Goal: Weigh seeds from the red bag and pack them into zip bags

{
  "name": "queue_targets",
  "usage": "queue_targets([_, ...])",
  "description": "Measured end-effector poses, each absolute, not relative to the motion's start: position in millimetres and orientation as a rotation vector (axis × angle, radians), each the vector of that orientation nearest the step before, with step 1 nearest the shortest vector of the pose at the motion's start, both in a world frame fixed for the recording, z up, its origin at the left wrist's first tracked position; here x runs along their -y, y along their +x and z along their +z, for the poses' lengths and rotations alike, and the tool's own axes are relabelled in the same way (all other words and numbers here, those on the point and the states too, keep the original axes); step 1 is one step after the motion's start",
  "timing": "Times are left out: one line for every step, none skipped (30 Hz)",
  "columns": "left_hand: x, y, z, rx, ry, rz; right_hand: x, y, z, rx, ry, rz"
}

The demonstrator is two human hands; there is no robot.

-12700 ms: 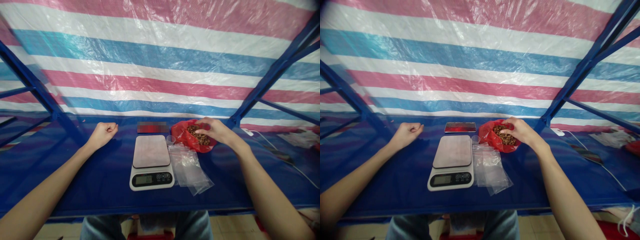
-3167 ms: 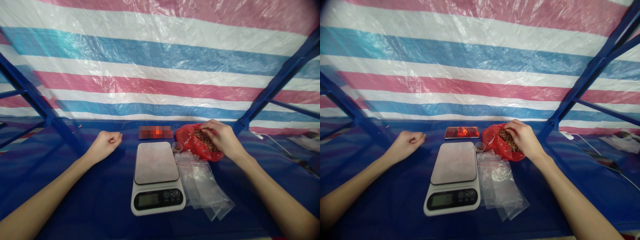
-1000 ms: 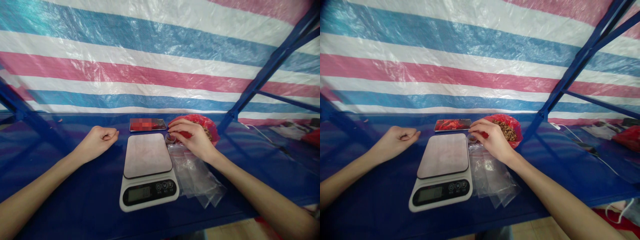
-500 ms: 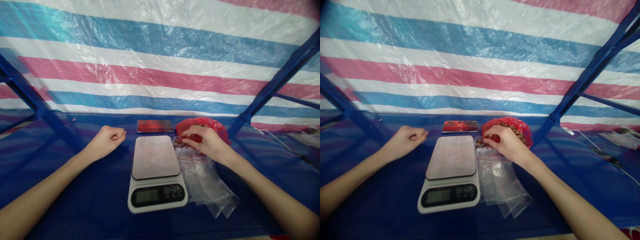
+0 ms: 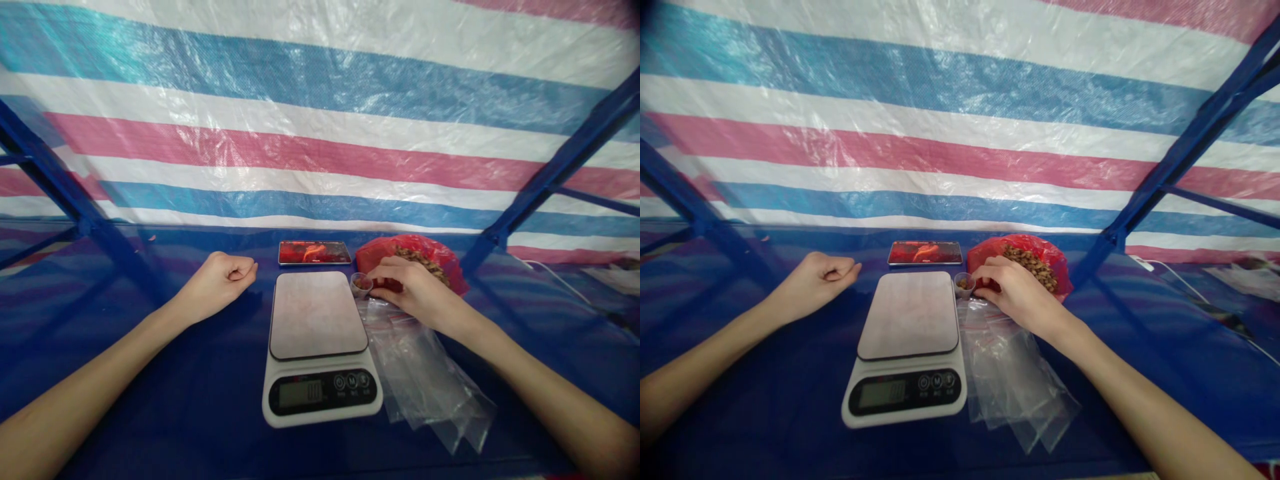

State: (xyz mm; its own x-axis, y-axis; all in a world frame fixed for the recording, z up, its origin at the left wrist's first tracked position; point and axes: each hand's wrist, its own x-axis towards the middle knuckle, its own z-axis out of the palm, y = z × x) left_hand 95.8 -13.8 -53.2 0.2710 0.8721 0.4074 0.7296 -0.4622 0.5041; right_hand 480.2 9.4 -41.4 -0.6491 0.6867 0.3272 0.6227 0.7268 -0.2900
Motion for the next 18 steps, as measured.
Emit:
queue_targets([14.1, 95.9, -52.9, -1.494, 2.324, 0.964, -9.4, 479.7, -41.9, 2.511, -0.997, 0.214])
queue_targets([14.3, 96.0, -52.6, -1.497, 2.326, 0.964, -9.4, 479.5, -42.2, 2.507, -0.993, 0.215])
queue_targets([14.5, 96.0, -52.3, -1.5, 2.326, 0.964, -9.5, 479.3, -42.3, 2.501, -0.995, 0.211])
queue_targets([14.7, 95.9, -52.1, -1.504, 2.326, 0.963, -9.4, 479.2, -42.3, 2.494, -0.999, 0.206])
queue_targets([14.8, 95.7, -52.0, -1.509, 2.325, 0.961, -9.4, 478.9, -42.4, 2.488, -1.004, 0.2])
queue_targets([14.8, 95.4, -52.0, -1.514, 2.325, 0.958, -9.4, 478.6, -42.4, 2.483, -1.006, 0.195])
queue_targets([14.8, 95.0, -52.2, -1.518, 2.324, 0.956, -9.3, 478.2, -42.5, 2.478, -1.006, 0.189])
queue_targets([14.6, 94.6, -52.6, -1.523, 2.324, 0.956, -9.3, 477.8, -42.6, 2.475, -1.004, 0.187])
queue_targets([14.4, 94.1, -53.0, -1.527, 2.325, 0.957, -9.2, 477.4, -42.6, 2.474, -1.004, 0.192])
queue_targets([14.2, 93.6, -53.5, -1.53, 2.327, 0.957, -9.2, 477.2, -42.3, 2.471, -1.005, 0.201])
queue_targets([13.9, 93.2, -54.0, -1.533, 2.326, 0.959, -9.2, 477.2, -41.9, 2.461, -1.009, 0.214])
queue_targets([13.7, 92.8, -54.6, -1.535, 2.325, 0.96, -9.2, 477.4, -41.1, 2.445, -1.008, 0.226])
queue_targets([13.5, 92.5, -55.0, -1.535, 2.324, 0.959, -9.2, 477.9, -40.0, 2.424, -1.0, 0.235])
queue_targets([13.3, 92.4, -55.3, -1.535, 2.322, 0.958, -9.1, 478.6, -38.8, 2.398, -0.985, 0.239])
queue_targets([13.2, 92.5, -55.4, -1.533, 2.321, 0.958, -9.0, 479.2, -37.4, 2.368, -0.968, 0.234])
queue_targets([13.2, 92.7, -55.3, -1.532, 2.32, 0.958, -8.7, 479.5, -36.1, 2.339, -0.949, 0.225])
queue_targets([13.3, 93.1, -55.2, -1.529, 2.32, 0.96, -8.1, 479.4, -34.9, 2.31, -0.936, 0.216])
queue_targets([13.3, 93.6, -54.9, -1.525, 2.321, 0.961, -7.3, 478.6, -34.0, 2.276, -0.928, 0.207])
